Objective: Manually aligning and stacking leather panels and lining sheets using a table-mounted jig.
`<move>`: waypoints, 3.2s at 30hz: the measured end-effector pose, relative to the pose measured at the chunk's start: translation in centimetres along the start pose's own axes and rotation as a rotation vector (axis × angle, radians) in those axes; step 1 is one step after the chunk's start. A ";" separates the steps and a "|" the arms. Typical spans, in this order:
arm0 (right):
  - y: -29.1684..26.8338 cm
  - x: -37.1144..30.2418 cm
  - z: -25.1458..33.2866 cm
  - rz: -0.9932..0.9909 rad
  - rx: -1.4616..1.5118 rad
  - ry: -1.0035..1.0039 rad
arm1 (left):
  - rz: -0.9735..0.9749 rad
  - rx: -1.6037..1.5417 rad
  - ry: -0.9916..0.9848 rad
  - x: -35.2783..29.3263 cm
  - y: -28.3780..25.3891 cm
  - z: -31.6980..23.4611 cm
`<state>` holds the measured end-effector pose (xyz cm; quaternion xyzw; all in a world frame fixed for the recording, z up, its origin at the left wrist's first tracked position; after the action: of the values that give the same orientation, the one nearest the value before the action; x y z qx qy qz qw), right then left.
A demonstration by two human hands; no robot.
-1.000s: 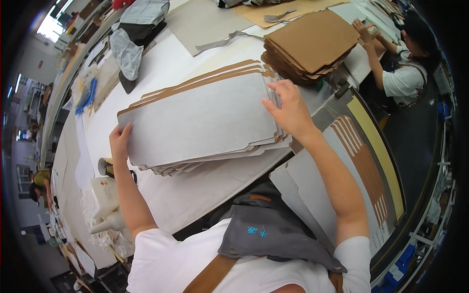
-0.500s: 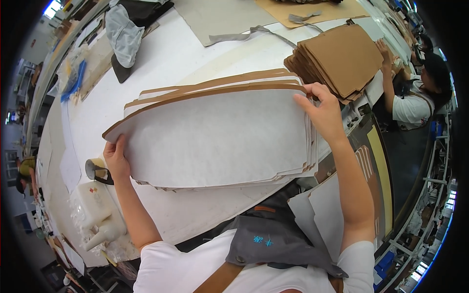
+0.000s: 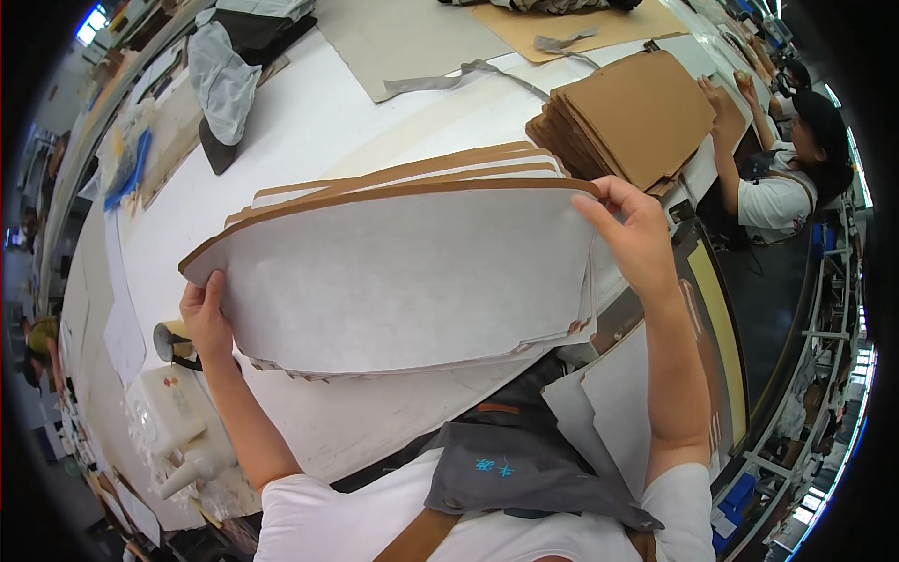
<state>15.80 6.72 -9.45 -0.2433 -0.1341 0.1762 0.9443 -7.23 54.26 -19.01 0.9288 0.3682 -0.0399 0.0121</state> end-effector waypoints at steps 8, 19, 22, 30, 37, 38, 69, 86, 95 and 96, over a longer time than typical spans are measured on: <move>-6.3 -4.6 -2.0 -0.214 -0.172 -0.064 | -0.154 0.833 0.647 -5.6 14.3 -11.8; -17.9 -32.7 -6.5 -0.317 -0.686 0.227 | 1.347 0.491 0.954 -29.4 48.9 -5.4; -16.5 -35.2 -8.1 -0.269 -0.745 0.288 | 1.383 0.642 1.107 -32.2 52.5 -4.2; -15.9 -35.8 -8.6 -0.408 -0.715 0.267 | 1.551 0.968 0.917 -32.4 56.6 -2.4; -15.9 -35.7 -8.7 -0.436 -0.722 0.244 | 1.580 1.106 0.955 -32.8 57.7 -2.3; -15.9 -35.6 -8.6 -0.426 -0.722 0.240 | 1.564 1.048 0.885 -32.5 58.0 -2.1; -17.3 -34.8 -6.6 -0.367 -0.692 0.109 | 1.573 0.609 1.289 -32.9 54.6 -5.5; -25.2 -38.6 -6.9 -0.146 -0.434 0.577 | 1.557 0.606 0.328 -24.1 57.5 -9.4; -31.3 -35.8 -11.0 -0.234 -0.997 0.438 | 1.274 0.571 1.285 -32.0 61.9 -5.6; -29.7 -35.8 -11.7 -0.231 -0.993 0.433 | 1.407 0.657 1.277 -33.9 61.1 -3.7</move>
<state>-4.60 -36.67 -10.34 -0.6739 -0.0295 -0.0671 0.7352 10.31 -13.22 -12.93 0.7400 -0.3560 0.3823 -0.4236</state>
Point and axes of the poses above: each hand's wrist, its own x-axis towards the middle knuckle, its own y-axis out of the palm, z = x × y, the point moved 7 cm from there along x, towards the middle knuckle, and after that the axes turned 9 degrees about -y, right-handed, at the moved point
